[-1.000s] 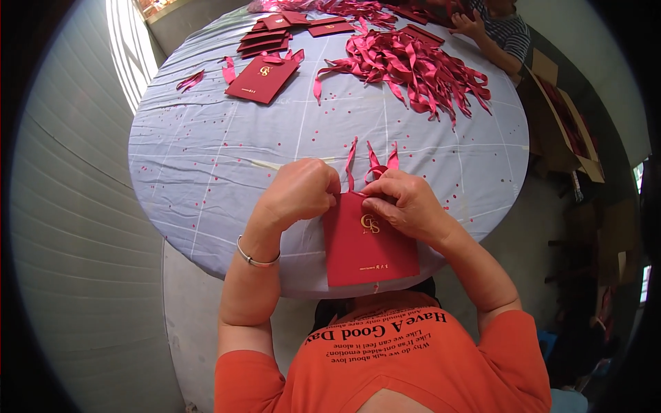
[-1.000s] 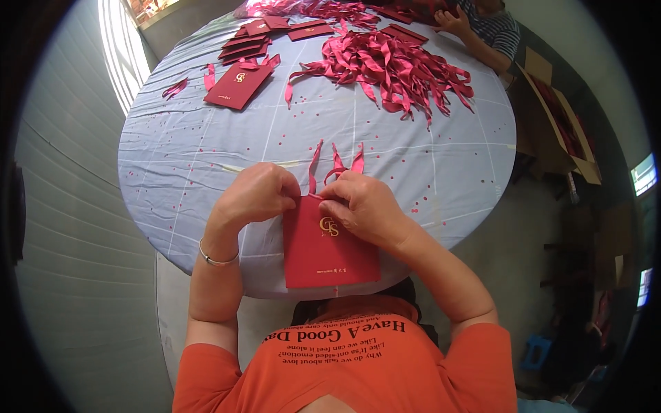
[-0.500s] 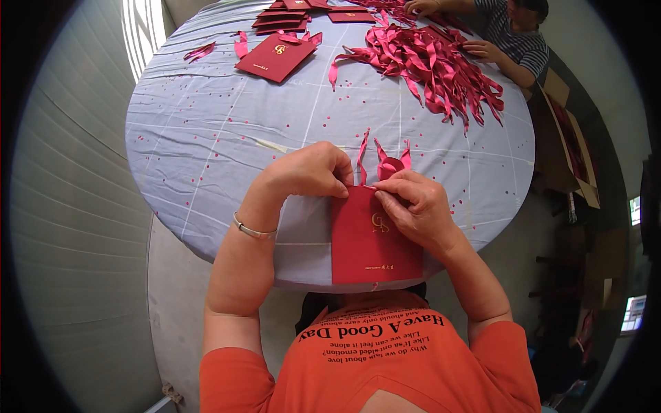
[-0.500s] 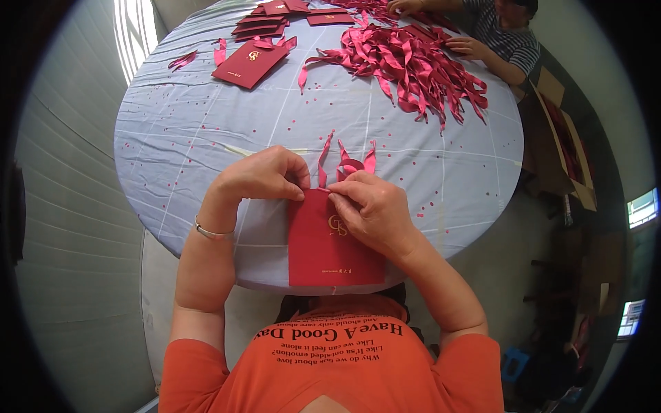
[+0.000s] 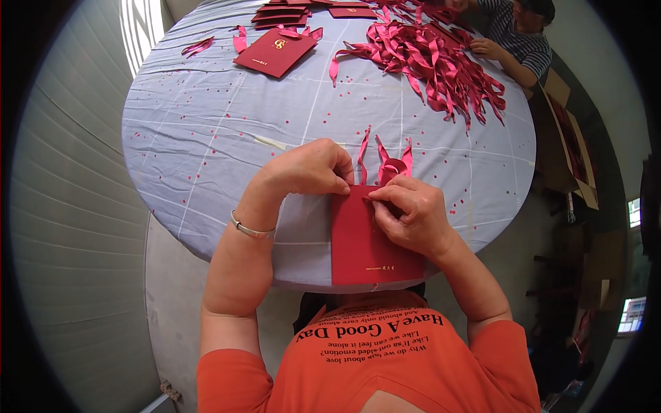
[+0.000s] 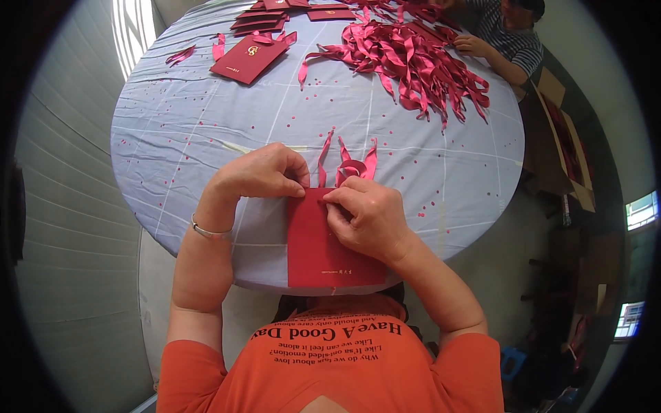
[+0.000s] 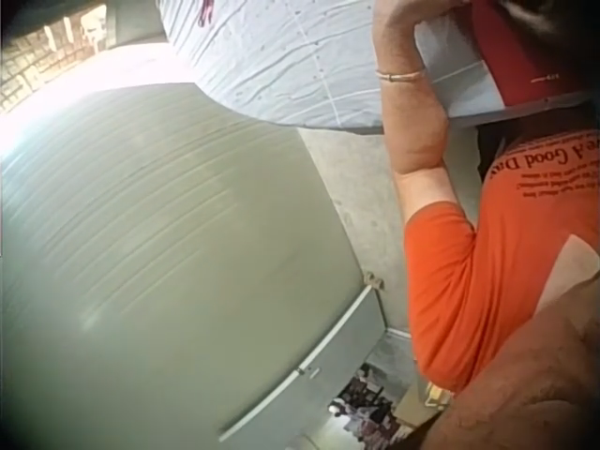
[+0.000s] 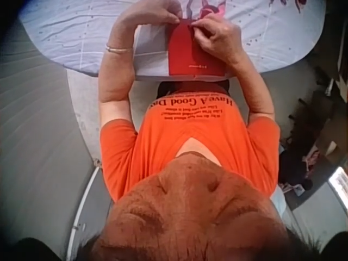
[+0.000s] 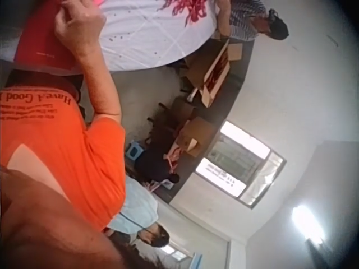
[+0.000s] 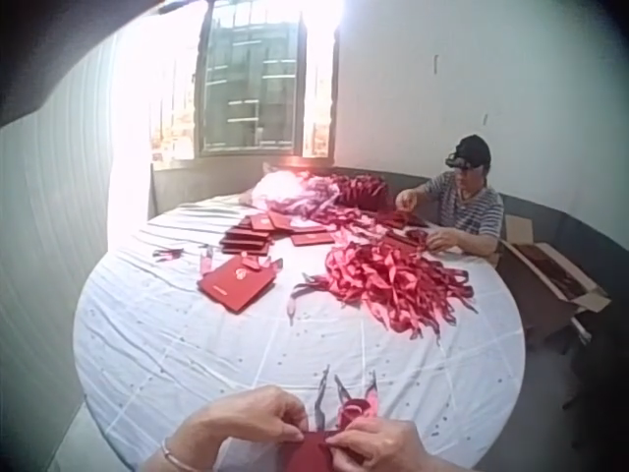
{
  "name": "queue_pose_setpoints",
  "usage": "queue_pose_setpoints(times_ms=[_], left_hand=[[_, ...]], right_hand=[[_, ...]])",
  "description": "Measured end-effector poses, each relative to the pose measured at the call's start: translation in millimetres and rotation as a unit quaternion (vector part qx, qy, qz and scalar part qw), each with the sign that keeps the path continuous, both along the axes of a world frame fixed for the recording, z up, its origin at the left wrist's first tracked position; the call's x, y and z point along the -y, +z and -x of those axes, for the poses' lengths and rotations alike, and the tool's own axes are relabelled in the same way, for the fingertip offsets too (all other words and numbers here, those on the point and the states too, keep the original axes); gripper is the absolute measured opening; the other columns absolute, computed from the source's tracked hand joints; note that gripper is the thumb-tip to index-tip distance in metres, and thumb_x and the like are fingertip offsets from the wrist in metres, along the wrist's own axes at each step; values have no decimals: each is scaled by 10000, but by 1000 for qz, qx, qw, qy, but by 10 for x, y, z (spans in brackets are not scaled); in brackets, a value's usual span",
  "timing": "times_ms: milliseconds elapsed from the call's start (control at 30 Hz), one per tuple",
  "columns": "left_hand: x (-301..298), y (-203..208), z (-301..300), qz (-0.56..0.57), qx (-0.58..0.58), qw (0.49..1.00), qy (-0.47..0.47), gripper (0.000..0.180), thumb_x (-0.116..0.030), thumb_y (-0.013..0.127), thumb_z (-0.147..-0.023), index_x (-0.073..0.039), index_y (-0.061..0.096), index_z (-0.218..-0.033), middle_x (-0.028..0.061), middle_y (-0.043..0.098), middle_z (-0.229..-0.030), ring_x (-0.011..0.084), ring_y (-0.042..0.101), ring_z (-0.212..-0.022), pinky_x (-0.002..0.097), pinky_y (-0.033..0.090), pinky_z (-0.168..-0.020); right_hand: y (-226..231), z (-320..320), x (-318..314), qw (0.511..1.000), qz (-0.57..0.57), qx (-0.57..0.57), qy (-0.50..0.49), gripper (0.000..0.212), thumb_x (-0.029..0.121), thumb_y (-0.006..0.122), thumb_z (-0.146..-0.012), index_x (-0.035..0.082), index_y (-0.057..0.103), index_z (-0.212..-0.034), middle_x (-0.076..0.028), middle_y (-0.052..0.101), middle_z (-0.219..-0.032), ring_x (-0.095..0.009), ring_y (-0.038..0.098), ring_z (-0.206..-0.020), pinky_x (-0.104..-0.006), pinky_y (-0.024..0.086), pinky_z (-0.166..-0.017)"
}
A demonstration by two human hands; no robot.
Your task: The person attaches ribbon handles to gift bags by threading ribbon strips through the slits on the bags and securing them by hand.
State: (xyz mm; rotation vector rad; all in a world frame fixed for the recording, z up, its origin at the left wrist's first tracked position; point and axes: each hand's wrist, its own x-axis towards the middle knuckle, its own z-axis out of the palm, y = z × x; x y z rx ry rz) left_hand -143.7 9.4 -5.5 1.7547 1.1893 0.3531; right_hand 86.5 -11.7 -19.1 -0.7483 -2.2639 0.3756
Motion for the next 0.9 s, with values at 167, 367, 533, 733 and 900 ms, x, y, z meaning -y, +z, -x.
queue_pose_setpoints(times_ms=[167,367,533,733,900], left_hand=[[-2,0,-8,0,-10,1000,-1,135,-97,710,-753,14,692,-827,57,679,-720,113,599,-670,275,487,-634],[41,40,-33,4,-25,999,27,157,-132,703,-756,16,692,-809,60,663,-696,117,575,-653,286,473,-620],[37,-4,-52,-5,-24,999,23,153,-135,682,-755,13,684,-796,63,644,-678,128,562,-642,296,460,-609],[63,35,-84,-12,-38,999,27,154,-138,665,-749,6,683,-802,84,628,-663,143,557,-638,317,452,-604],[70,47,-84,-26,-42,999,22,169,-118,641,-734,31,689,-798,189,651,-684,215,616,-654,362,492,-627]], right_hand=[[-4,37,6,999,-44,10,-1,111,7,725,-706,41,687,-805,-74,627,-695,-226,619,-581,-321,488,-502],[-5,93,11,994,-96,52,6,102,18,722,-699,51,663,-776,-60,595,-661,-234,610,-570,-343,493,-494],[-16,103,12,984,-129,122,13,84,44,684,-706,49,610,-744,-75,554,-661,-245,579,-535,-353,482,-479],[103,228,45,962,-107,252,9,64,80,638,-716,42,586,-719,-111,569,-672,-281,601,-557,-392,509,-519],[337,450,22,933,4,359,7,115,71,606,-709,13,656,-795,-182,638,-729,-337,654,-654,-442,539,-619]])
